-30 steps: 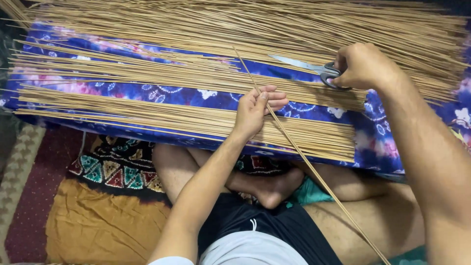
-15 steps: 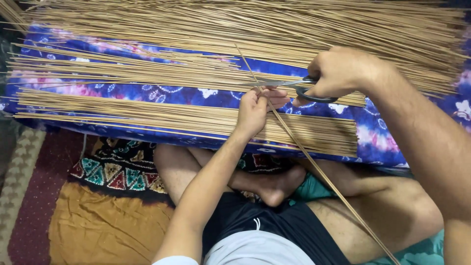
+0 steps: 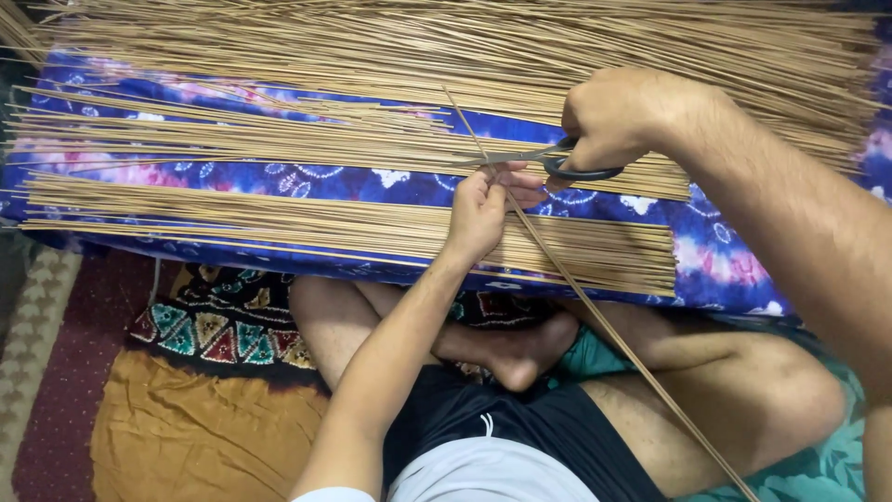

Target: The person is organizing and trimming thin wooden sticks into neat bundles on a table.

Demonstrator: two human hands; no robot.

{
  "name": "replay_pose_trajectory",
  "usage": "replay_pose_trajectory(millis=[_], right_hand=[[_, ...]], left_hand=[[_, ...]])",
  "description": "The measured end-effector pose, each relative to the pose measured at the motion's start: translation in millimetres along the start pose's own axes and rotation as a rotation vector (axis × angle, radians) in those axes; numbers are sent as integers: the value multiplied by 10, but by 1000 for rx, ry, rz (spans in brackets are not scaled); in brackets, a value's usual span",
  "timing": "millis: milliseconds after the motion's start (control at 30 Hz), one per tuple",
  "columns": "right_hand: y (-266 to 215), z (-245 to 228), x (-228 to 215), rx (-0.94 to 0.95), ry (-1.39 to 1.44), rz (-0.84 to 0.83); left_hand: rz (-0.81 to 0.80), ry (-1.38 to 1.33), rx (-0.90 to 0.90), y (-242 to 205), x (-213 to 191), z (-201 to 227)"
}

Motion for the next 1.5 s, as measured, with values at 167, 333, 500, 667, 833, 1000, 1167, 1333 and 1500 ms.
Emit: replay_pose_trajectory(millis=[167, 333, 500, 667, 833, 1000, 1167, 1333, 1500], right_hand=[[-33, -62, -67, -29, -120, 4], [-60, -83, -113, -54, -142, 25], [40, -97, -40, -100, -158, 93], [177, 141, -41, -32, -17, 195], [556, 575, 377, 42, 16, 248], [700, 846, 662, 155, 342, 401], [406, 675, 675, 132, 544, 513], [-222, 99, 768, -95, 720, 631], [-384, -346, 1134, -188, 1219, 149]], left_hand=[[-13, 13, 5, -17, 1, 4], [-18, 24, 2, -14, 8, 30], [-16, -59, -15, -5, -1, 0], [0, -52, -9, 0, -21, -16], [21, -124, -34, 16, -22, -25], [17, -155, -78, 42, -54, -3], [-28, -237, -58, 80, -78, -46], [-78, -300, 54, 188, -142, -236], [-34, -296, 116, 269, -149, -8]])
Point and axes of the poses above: each hand's wrist, its own y-axis towards the middle knuckle, its own x-axis out of the palm, z = x × y, the point moved 5 cm from there along y, towards the middle knuckle, and after that the axes turned 1 degree about y, right-handed, at the moved point
